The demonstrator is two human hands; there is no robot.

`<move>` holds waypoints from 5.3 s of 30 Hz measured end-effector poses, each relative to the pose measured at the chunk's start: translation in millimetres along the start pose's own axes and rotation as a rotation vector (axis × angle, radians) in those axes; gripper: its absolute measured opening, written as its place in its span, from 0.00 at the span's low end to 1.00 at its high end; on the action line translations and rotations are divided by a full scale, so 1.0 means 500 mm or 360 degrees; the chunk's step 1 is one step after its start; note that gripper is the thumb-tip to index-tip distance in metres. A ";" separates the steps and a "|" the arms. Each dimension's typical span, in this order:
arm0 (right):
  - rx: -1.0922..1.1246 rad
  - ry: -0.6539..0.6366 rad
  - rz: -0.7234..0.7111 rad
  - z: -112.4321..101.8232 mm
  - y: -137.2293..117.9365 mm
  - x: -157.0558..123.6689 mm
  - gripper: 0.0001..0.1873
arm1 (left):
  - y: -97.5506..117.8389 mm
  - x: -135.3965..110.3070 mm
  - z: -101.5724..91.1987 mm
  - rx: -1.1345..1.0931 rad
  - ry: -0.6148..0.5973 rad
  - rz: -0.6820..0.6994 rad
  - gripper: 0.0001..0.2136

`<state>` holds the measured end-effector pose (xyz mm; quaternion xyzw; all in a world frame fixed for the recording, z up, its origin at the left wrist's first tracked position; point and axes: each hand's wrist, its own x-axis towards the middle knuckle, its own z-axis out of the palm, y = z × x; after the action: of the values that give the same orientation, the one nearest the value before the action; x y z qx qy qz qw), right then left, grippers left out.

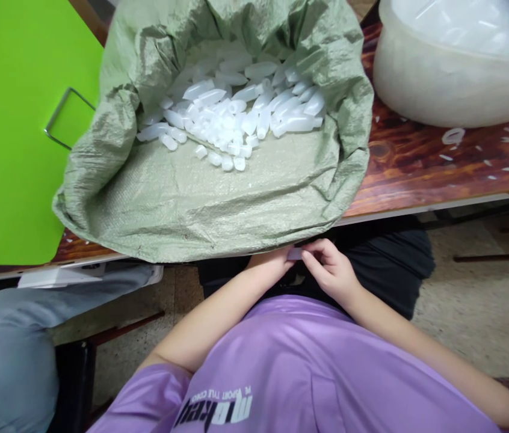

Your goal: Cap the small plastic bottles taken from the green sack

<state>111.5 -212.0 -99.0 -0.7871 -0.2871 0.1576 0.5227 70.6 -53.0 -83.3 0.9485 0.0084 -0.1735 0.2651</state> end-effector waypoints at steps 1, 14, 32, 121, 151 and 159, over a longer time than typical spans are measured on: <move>0.0075 -0.0016 0.0057 0.001 0.000 -0.005 0.09 | 0.000 -0.003 0.001 0.0057 -0.0016 -0.0003 0.14; -0.0103 -0.0216 0.0245 -0.012 0.011 -0.014 0.13 | 0.054 -0.027 -0.043 0.0438 -0.0257 -0.0219 0.12; -0.0918 -0.0335 0.0280 -0.021 0.004 0.046 0.08 | 0.065 -0.029 -0.007 0.0581 -0.0119 -0.0264 0.13; -0.0523 -0.0409 -0.0820 -0.071 -0.180 0.078 0.18 | 0.040 -0.150 -0.125 -0.1640 0.0365 -0.0002 0.15; -0.0436 -0.0845 -0.0467 -0.118 -0.160 0.034 0.09 | 0.045 -0.142 -0.143 -0.1121 -0.0294 -0.0129 0.14; -0.0408 -0.0650 -0.0540 -0.098 -0.132 0.007 0.11 | 0.055 -0.134 -0.126 -0.1153 -0.0224 -0.0138 0.12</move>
<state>122.0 -226.7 -18.7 -0.7395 -0.5313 0.1855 0.3694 30.9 -39.6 3.2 0.7777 0.0912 -0.2351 0.5759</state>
